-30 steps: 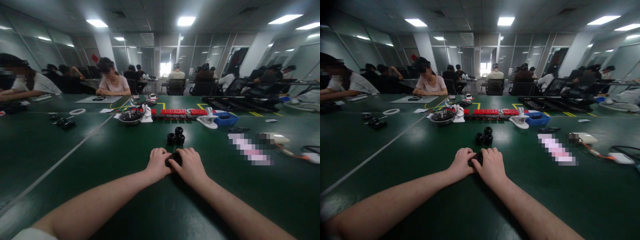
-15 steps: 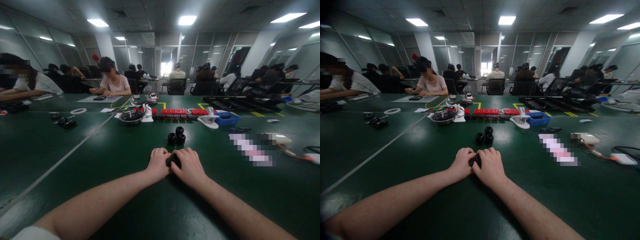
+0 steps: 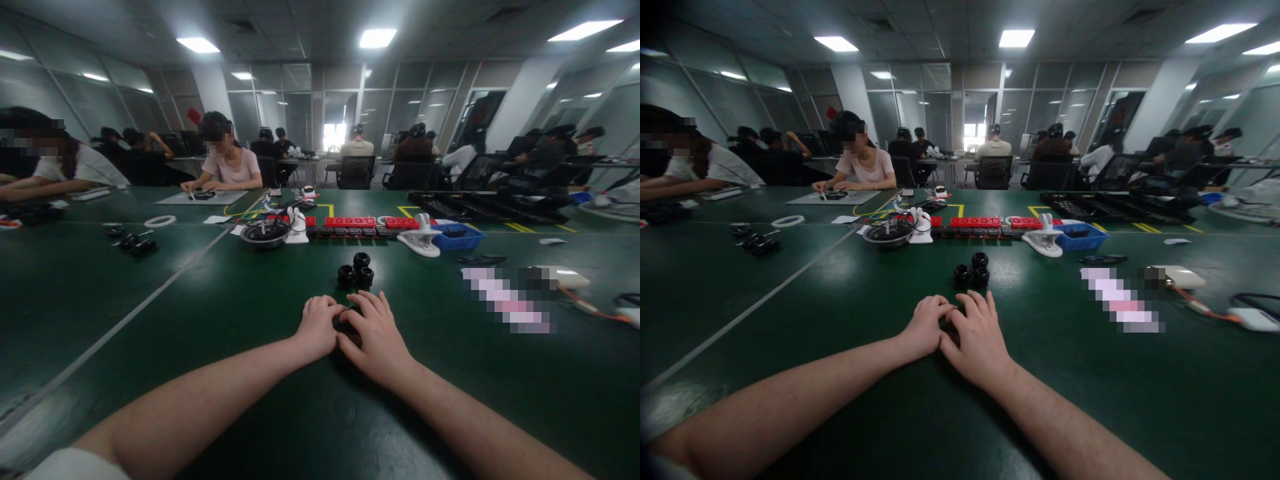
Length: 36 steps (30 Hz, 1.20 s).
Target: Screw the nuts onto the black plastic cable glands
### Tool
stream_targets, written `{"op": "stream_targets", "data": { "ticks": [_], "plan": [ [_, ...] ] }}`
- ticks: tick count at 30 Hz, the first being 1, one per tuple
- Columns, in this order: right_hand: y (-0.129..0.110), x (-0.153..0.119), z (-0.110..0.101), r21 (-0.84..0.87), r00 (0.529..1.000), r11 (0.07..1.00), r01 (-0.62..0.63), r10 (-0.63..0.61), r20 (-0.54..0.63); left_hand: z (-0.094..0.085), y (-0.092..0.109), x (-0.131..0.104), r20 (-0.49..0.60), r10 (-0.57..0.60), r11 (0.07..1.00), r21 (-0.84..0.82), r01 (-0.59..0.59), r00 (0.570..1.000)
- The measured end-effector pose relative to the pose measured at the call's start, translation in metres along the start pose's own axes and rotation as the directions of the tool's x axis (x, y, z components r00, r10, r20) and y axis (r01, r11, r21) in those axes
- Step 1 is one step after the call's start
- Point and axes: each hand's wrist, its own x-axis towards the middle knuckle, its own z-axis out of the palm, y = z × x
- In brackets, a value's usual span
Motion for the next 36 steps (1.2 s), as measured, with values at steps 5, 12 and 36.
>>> {"op": "stream_targets", "data": {
  "ticks": [5,12,36],
  "plan": [
    [0.001,-0.004,-0.005,0.041,1.000,0.999,0.010,-0.011,0.022,0.001,-0.001,0.000,-0.003,-0.010,1.000,-0.010,0.009,1.000],
    [0.005,-0.007,-0.011,0.027,0.999,1.000,-0.001,-0.001,0.054,0.004,-0.005,0.000,-0.050,0.000,1.000,-0.009,0.000,0.999],
    [0.018,-0.003,-0.014,-0.159,0.991,0.980,-0.116,0.125,0.048,0.001,-0.006,-0.001,-0.057,0.010,0.999,-0.040,-0.013,0.998]
  ]
}}
